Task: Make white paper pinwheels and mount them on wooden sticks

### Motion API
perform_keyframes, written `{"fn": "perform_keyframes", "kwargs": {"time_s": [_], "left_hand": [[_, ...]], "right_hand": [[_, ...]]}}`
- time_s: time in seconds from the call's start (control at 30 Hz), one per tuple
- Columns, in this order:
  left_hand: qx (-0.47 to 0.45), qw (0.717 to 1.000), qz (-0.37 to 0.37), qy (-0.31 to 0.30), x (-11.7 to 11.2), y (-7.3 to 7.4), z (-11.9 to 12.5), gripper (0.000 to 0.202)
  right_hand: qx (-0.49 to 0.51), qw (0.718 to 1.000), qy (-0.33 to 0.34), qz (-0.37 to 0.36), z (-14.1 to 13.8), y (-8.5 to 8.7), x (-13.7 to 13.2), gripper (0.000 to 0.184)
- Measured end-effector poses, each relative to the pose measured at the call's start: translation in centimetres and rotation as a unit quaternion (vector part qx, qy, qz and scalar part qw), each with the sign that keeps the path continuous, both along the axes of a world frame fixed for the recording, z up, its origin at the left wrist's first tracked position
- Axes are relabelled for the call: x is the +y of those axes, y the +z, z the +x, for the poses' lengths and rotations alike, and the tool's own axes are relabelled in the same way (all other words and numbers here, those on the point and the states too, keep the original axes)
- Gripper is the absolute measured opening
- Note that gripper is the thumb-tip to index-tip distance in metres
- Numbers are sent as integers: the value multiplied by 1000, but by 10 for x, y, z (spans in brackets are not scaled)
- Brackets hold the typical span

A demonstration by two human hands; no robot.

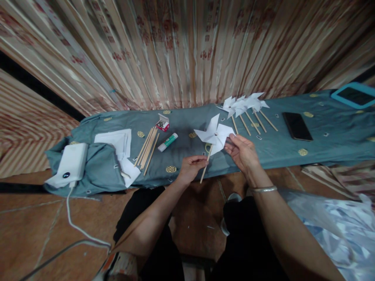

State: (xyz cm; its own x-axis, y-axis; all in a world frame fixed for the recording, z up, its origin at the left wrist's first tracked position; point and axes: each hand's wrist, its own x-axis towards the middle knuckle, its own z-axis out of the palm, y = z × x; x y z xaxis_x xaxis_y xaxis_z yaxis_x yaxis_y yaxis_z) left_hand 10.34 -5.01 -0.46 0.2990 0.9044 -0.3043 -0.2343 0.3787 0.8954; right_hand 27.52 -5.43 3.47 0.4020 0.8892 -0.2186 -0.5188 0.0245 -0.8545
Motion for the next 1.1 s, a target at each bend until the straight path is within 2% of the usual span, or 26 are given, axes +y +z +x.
{"fn": "perform_keyframes", "kwargs": {"time_s": [0.2, 0.37, 0.63, 0.83, 1.1], "left_hand": [[6, 1000, 15, -11, 0, 2, -2, 31], [16, 999, 18, -25, 1, 2, -5, 28], [35, 993, 25, -111, -1, 4, -11, 23], [44, 990, 13, -131, 0, 2, -11, 15], [49, 992, 6, -119, 1, 1, -9, 18]], "right_hand": [[-5, 1000, 23, -7, 3, -2, -1, 27], [33, 995, 90, 2, 17, 1, 0, 36], [-30, 990, 139, 19, 40, 7, 1, 40], [-57, 992, 114, -2, 43, 4, 0, 38], [-79, 991, 108, 9, 39, 6, 0, 39]]}}
